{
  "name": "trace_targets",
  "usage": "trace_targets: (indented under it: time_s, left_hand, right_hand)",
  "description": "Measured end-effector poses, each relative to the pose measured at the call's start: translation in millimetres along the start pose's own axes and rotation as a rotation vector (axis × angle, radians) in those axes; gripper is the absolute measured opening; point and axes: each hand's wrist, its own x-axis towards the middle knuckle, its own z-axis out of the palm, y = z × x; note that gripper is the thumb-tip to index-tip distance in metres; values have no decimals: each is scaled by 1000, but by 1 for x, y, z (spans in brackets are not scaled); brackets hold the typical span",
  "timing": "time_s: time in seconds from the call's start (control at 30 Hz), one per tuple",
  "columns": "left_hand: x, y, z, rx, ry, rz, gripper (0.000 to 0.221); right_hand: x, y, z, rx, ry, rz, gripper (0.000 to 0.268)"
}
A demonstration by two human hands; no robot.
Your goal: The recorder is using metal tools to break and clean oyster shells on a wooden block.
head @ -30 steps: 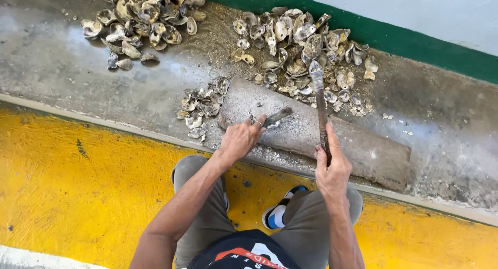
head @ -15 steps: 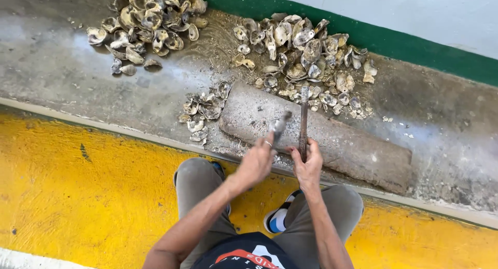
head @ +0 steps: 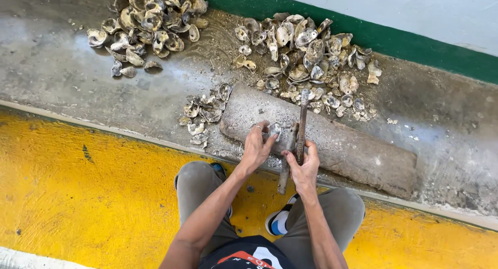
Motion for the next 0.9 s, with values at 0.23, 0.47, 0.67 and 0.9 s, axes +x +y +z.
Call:
trace_targets:
  time_s: [0.23,0.47,0.67,0.9]
  left_hand:
    - [4,17,8,-537,-73,-251,34]
    - [0,29,1,-230,24,-31,32]
    - [5,30,-4,-567,-85,-155,32]
    - [12,54,-2,-241,80,-34,30]
  right_hand:
    - [-13,-14,8,-62,-28,-40,54]
    - [-16,-21,8,21,-9,-43,55]
    - [-18,-22,2,-94,-11,-81,54]
    - [-27,-42,5,-7,58,-77,57]
